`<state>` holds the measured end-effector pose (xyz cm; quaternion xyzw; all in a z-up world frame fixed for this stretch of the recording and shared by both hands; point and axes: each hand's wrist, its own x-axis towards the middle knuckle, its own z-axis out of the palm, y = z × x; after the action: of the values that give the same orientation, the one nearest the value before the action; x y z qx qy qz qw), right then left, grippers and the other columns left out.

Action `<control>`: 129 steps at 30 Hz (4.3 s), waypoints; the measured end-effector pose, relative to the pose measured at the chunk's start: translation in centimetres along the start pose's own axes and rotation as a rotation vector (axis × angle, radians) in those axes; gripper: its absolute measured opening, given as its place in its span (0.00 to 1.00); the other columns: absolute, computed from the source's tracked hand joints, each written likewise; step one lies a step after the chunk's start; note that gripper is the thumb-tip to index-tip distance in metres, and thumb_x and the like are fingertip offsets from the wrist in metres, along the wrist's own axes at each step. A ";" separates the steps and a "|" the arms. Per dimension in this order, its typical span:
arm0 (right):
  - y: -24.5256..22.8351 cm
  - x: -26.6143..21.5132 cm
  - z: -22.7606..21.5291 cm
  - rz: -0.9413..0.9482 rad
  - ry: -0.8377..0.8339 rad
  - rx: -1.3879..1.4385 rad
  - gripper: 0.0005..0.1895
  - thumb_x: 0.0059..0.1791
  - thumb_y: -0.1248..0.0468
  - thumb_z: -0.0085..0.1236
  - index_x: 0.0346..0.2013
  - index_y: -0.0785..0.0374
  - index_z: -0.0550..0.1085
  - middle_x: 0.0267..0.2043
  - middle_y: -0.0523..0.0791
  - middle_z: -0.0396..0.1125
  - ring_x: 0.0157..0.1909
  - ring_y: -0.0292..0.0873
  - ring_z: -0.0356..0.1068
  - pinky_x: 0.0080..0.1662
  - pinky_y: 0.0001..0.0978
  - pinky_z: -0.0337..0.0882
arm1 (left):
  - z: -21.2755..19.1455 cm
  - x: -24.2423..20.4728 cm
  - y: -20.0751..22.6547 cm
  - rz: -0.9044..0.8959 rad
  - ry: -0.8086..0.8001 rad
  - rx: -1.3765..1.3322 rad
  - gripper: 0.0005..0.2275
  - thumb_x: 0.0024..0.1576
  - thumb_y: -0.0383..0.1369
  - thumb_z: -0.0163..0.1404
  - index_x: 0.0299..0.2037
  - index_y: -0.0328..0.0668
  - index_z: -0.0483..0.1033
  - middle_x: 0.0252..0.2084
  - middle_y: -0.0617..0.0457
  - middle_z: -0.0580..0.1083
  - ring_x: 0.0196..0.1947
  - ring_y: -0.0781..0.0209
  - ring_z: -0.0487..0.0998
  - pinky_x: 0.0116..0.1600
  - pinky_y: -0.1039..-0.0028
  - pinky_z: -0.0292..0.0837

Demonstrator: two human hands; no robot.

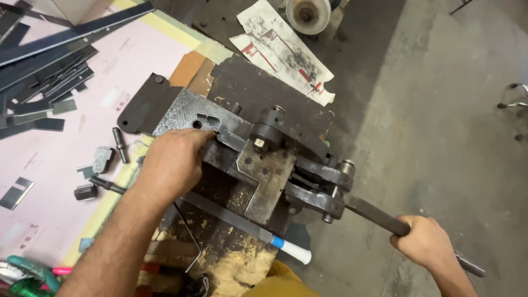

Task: The person bends metal strips into a specific shape using a manual bending machine and a wooden template. They repeatedly place the metal strip into the machine, operate the lever to bend it, and then check the shape against the template.

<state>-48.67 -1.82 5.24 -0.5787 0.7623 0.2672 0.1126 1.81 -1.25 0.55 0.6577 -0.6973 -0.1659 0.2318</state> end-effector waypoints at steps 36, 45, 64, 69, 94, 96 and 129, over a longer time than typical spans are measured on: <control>-22.2 -58.6 23.9 -1.802 -0.158 0.561 0.04 0.43 0.71 0.63 0.32 0.67 0.80 0.18 0.43 0.71 0.20 0.29 0.69 0.24 0.25 0.67 | 2.3 -77.9 19.4 -1.164 0.855 -1.736 0.12 0.57 0.32 0.59 0.47 0.32 0.79 0.32 0.46 0.79 0.31 0.61 0.80 0.35 0.71 0.75; -28.4 -70.2 37.2 -1.489 -0.396 0.467 0.08 0.48 0.64 0.61 0.33 0.69 0.79 0.25 0.45 0.77 0.26 0.32 0.74 0.31 0.27 0.74 | -5.1 -94.4 14.4 -0.982 0.738 -0.048 0.11 0.56 0.33 0.57 0.46 0.38 0.78 0.43 0.43 0.79 0.41 0.42 0.80 0.45 0.59 0.75; -28.6 -71.7 39.4 -1.213 -0.588 0.315 0.12 0.51 0.65 0.60 0.45 0.69 0.80 0.29 0.44 0.76 0.29 0.33 0.74 0.35 0.26 0.76 | -10.2 -95.0 -1.7 -0.214 0.391 0.219 0.04 0.52 0.29 0.52 0.31 0.51 0.81 0.26 0.61 0.72 0.34 0.62 0.74 0.48 0.64 0.64; -29.1 -72.1 39.3 -1.102 -0.725 0.402 0.12 0.51 0.67 0.58 0.46 0.72 0.79 0.32 0.46 0.77 0.32 0.34 0.76 0.37 0.26 0.78 | -10.5 -95.3 -2.2 -0.183 0.370 0.180 0.04 0.54 0.30 0.52 0.29 0.48 0.80 0.25 0.62 0.71 0.31 0.65 0.73 0.44 0.67 0.65; -29.5 -73.0 39.0 -1.058 -0.682 0.410 0.11 0.50 0.70 0.59 0.46 0.71 0.79 0.32 0.47 0.77 0.31 0.36 0.77 0.36 0.28 0.79 | -10.4 -95.5 -2.6 -0.191 0.375 0.149 0.05 0.54 0.29 0.52 0.26 0.45 0.76 0.24 0.60 0.69 0.32 0.63 0.73 0.49 0.63 0.66; -29.6 -73.1 38.9 -1.052 -0.667 0.381 0.11 0.50 0.70 0.58 0.46 0.71 0.79 0.32 0.47 0.78 0.31 0.35 0.78 0.36 0.27 0.80 | -10.3 -95.5 -2.5 -0.207 0.362 0.170 0.05 0.55 0.29 0.52 0.26 0.46 0.76 0.24 0.60 0.69 0.33 0.63 0.73 0.50 0.62 0.67; -20.7 -63.8 26.2 -1.031 -1.103 1.274 0.09 0.54 0.64 0.57 0.44 0.69 0.73 0.37 0.43 0.71 0.36 0.32 0.66 0.40 0.26 0.67 | -13.7 -77.8 12.7 -0.230 0.695 -0.148 0.23 0.42 0.42 0.66 0.47 0.41 0.79 0.44 0.54 0.79 0.44 0.49 0.74 0.51 0.60 0.62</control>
<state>-13.30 60.83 8.41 -0.4656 0.2588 -0.0425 0.8452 0.70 78.07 10.69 0.7303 -0.4847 -0.0077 0.4813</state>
